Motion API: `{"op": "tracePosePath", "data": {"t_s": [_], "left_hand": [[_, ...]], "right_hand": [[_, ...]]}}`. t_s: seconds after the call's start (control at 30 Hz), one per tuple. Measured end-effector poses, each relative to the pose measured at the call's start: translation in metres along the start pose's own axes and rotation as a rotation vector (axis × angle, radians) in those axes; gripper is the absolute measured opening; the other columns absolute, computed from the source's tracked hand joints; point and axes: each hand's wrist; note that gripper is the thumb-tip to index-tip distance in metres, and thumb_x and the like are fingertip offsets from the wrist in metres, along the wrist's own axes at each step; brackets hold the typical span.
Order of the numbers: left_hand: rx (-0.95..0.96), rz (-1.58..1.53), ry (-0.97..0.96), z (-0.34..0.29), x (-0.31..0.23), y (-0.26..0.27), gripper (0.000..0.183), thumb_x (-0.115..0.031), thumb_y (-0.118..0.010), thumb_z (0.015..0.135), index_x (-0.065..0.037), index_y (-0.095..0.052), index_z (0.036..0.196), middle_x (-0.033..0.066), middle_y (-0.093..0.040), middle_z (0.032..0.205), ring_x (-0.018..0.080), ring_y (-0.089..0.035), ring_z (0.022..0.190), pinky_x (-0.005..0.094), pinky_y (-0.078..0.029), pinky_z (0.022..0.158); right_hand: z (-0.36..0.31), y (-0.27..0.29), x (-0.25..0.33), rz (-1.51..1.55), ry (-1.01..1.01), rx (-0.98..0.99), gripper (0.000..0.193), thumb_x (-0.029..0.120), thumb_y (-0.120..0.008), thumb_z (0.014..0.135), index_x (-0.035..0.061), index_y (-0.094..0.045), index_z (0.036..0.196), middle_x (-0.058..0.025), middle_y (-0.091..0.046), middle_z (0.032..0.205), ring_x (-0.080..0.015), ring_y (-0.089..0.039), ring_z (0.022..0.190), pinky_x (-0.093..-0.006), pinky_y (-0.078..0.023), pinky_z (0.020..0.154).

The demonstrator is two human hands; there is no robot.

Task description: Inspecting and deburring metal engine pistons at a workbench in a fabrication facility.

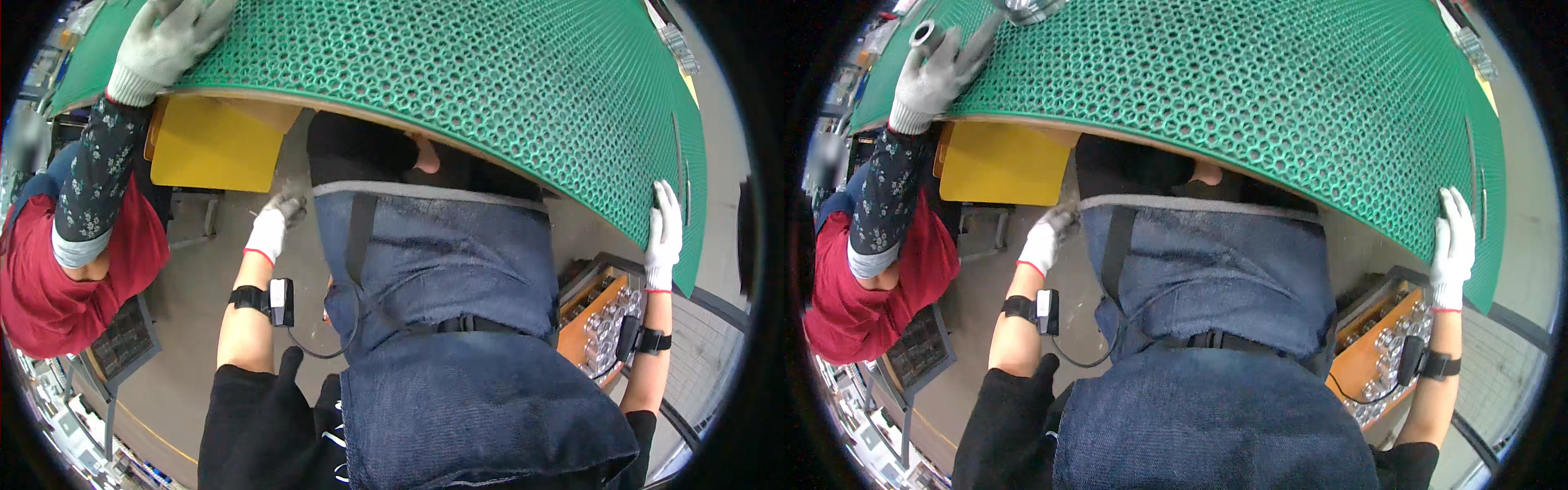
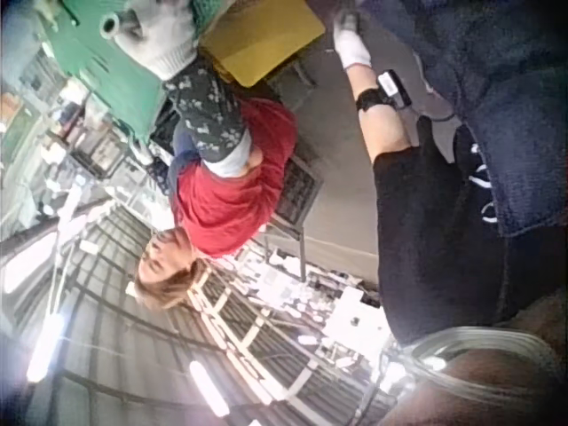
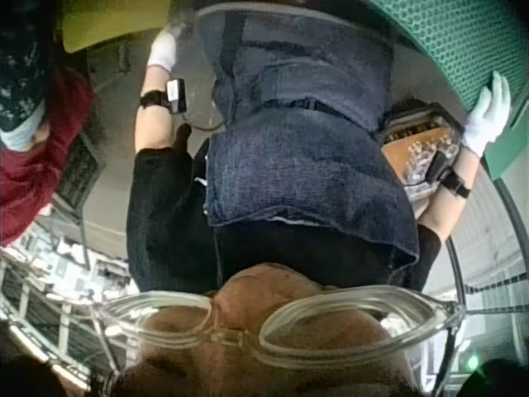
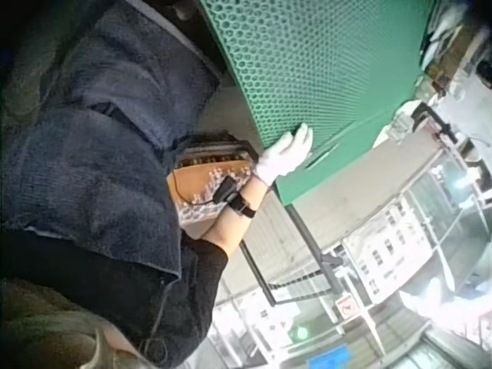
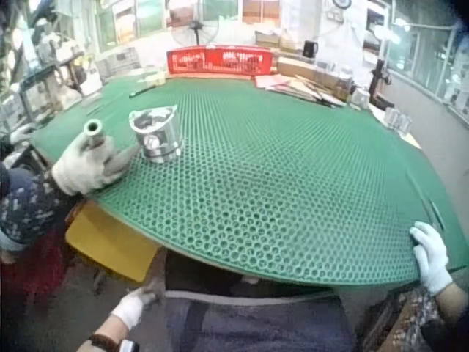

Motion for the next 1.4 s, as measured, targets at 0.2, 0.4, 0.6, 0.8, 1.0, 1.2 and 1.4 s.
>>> {"op": "tracePosePath", "data": {"t_s": [0.2,0.4,0.6,0.8,1.0,1.2,1.4], "left_hand": [[0.614,1.223,-0.112,-0.020,0.041,-0.020,0.049,-0.030,-0.061,0.092,0.003,-0.057,0.127,0.0266,-0.064,0.122,0.0406,-0.060,0.115,0.0429,-0.048,0.097],[0.626,1.216,-0.052,-0.020,0.048,-0.011,0.045,-0.029,-0.047,0.098,0.005,-0.057,0.127,0.0265,-0.061,0.127,0.0385,-0.057,0.122,0.0422,-0.044,0.103],[0.519,1.290,0.076,-0.017,0.025,-0.079,0.045,-0.030,-0.050,0.097,0.001,-0.054,0.130,0.0217,-0.065,0.120,0.0337,-0.061,0.113,0.0400,-0.046,0.096],[0.526,1.289,0.022,-0.037,-0.020,-0.191,0.045,-0.029,-0.052,0.097,-0.003,-0.052,0.133,0.0202,-0.065,0.122,0.0321,-0.061,0.112,0.0393,-0.047,0.094],[0.430,1.166,-0.089,-0.061,-0.058,-0.233,0.045,-0.029,-0.054,0.097,-0.007,-0.050,0.136,0.0187,-0.064,0.123,0.0304,-0.061,0.111,0.0386,-0.047,0.092],[0.230,1.057,-0.205,-0.109,-0.107,-0.262,0.046,-0.029,-0.055,0.097,-0.011,-0.048,0.138,0.0172,-0.064,0.125,0.0288,-0.062,0.110,0.0379,-0.048,0.089],[-0.068,0.997,-0.252,-0.191,-0.186,-0.242,0.048,-0.028,-0.057,0.097,-0.015,-0.046,0.141,0.0157,-0.063,0.127,0.0271,-0.062,0.110,0.0372,-0.049,0.087]], "right_hand": [[-0.007,0.015,0.011,0.010,-0.089,-0.019,0.039,0.010,-0.051,0.095,0.0052,-0.061,0.132,-0.0136,-0.057,0.140,-0.0294,-0.052,0.130,-0.0389,-0.037,0.113],[-0.001,0.004,0.040,-0.179,-0.229,-0.069,0.035,0.020,-0.065,0.085,0.0130,-0.069,0.119,-0.0121,-0.068,0.121,-0.0311,-0.062,0.113,-0.0417,-0.049,0.099],[-0.015,-0.005,0.041,0.250,-0.196,-0.533,0.021,0.027,-0.067,0.077,0.0105,-0.068,0.089,-0.0077,-0.065,0.088,-0.0281,-0.063,0.086,-0.0422,-0.051,0.075],[-0.049,0.007,0.022,0.367,0.023,-0.513,0.035,0.029,-0.067,0.063,0.0011,-0.063,0.083,-0.0135,-0.061,0.092,-0.0284,-0.063,0.088,-0.0407,-0.051,0.079],[-0.113,0.055,-0.031,0.351,0.038,-0.310,0.029,0.034,-0.060,0.088,0.0054,-0.062,0.094,-0.0144,-0.055,0.101,-0.0311,-0.058,0.088,-0.0450,-0.047,0.077],[-0.319,0.026,-0.106,0.076,-0.801,-0.027,0.042,0.027,-0.070,0.081,0.0111,-0.063,0.119,-0.0221,-0.055,0.128,-0.0395,-0.057,0.115,-0.0467,-0.048,0.098],[-0.441,-0.050,-0.188,0.109,-1.369,0.384,0.068,0.035,-0.075,0.081,0.0337,-0.046,0.143,-0.0242,-0.029,0.155,-0.0461,-0.052,0.123,-0.0481,-0.047,0.103]]}}
Point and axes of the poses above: each hand's wrist, its own z-axis towards the middle knuckle, its own y-axis out of the back of the hand, x = y × z
